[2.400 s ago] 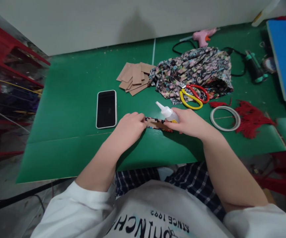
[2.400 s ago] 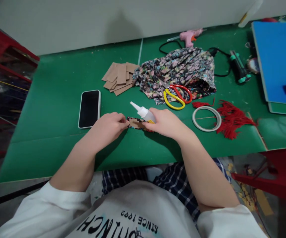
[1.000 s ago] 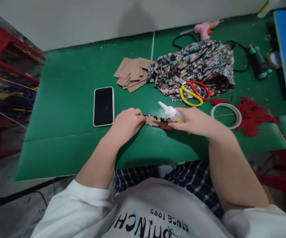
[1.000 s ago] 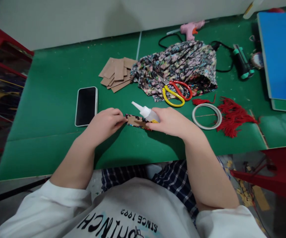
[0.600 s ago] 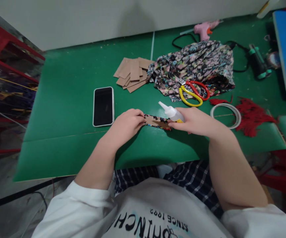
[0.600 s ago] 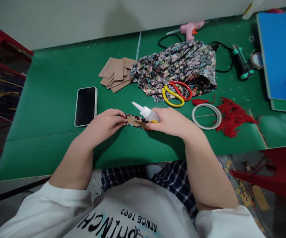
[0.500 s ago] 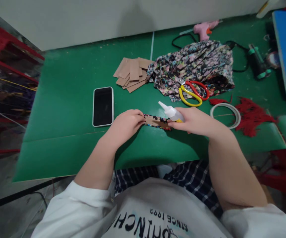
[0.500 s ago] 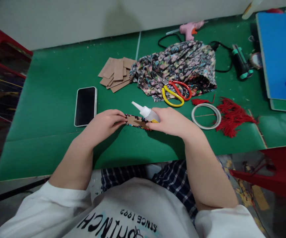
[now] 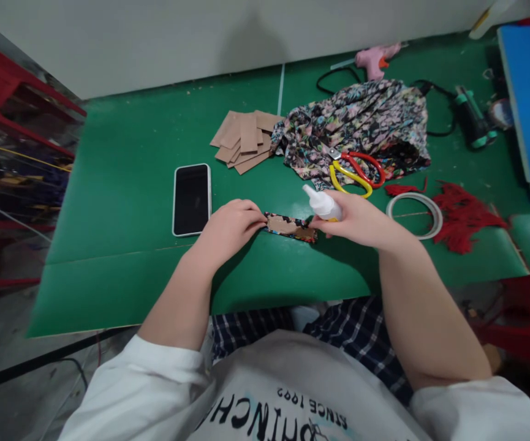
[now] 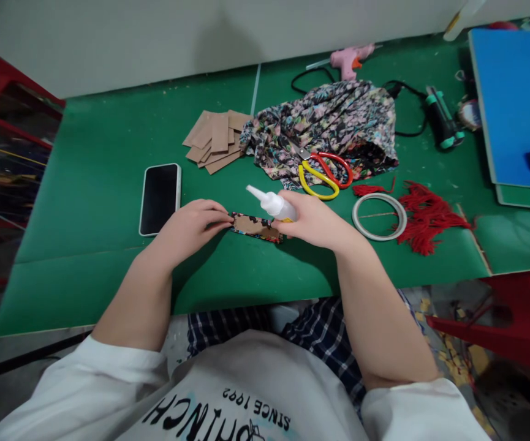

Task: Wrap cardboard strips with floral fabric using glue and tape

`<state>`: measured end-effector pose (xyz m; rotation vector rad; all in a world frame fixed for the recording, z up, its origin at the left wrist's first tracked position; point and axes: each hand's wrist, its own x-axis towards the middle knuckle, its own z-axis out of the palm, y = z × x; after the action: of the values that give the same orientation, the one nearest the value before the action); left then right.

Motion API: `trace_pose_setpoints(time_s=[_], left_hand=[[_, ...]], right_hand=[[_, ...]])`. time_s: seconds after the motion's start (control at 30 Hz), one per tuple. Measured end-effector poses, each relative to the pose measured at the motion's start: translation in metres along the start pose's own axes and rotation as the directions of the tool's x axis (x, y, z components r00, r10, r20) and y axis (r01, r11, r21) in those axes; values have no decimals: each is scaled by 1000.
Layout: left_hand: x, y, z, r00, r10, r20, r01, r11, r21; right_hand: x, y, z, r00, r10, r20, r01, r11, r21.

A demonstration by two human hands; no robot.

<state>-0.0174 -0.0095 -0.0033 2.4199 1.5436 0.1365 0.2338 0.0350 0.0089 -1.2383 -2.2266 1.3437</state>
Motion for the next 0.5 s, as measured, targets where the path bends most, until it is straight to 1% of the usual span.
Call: trace_pose_setpoints(time_s=[0.07, 0.1, 0.2, 0.27, 0.33, 0.4, 0.43, 0.5], left_hand=[[0, 1, 0, 1000, -2, 6, 2, 1000, 0], [0, 1, 0, 1000, -4, 8, 4, 1000, -4], [0, 2, 0, 1000, -12, 11, 12, 1000, -17], [0, 1, -1, 1000, -17, 5, 18, 1000, -17], [-1, 0, -2, 1000, -19, -7, 19, 1000, -9], [-1, -1, -3, 1000, -13, -14, 13, 1000, 1], [-1, -2, -3, 1000, -7, -15, 7, 1000, 4], [-2, -3, -3, 1000, 10, -21, -9, 1000, 8]], right_hand=[[2, 1, 1, 998, -29, -59, 34, 996, 78], [2, 1, 2, 997, -28, -68, 36, 992, 121], [4, 2, 3, 999, -9, -53, 21, 974, 224], [4, 2, 3, 998, -10, -64, 24, 974, 224], [4, 3, 3, 994, -29, -110, 46, 988, 150], [3, 3, 2, 986, -63, -157, 66, 998, 13], [3, 2, 2, 985, -78, -156, 69, 996, -63], [2, 0, 1, 991, -82, -109, 61, 980, -188]])
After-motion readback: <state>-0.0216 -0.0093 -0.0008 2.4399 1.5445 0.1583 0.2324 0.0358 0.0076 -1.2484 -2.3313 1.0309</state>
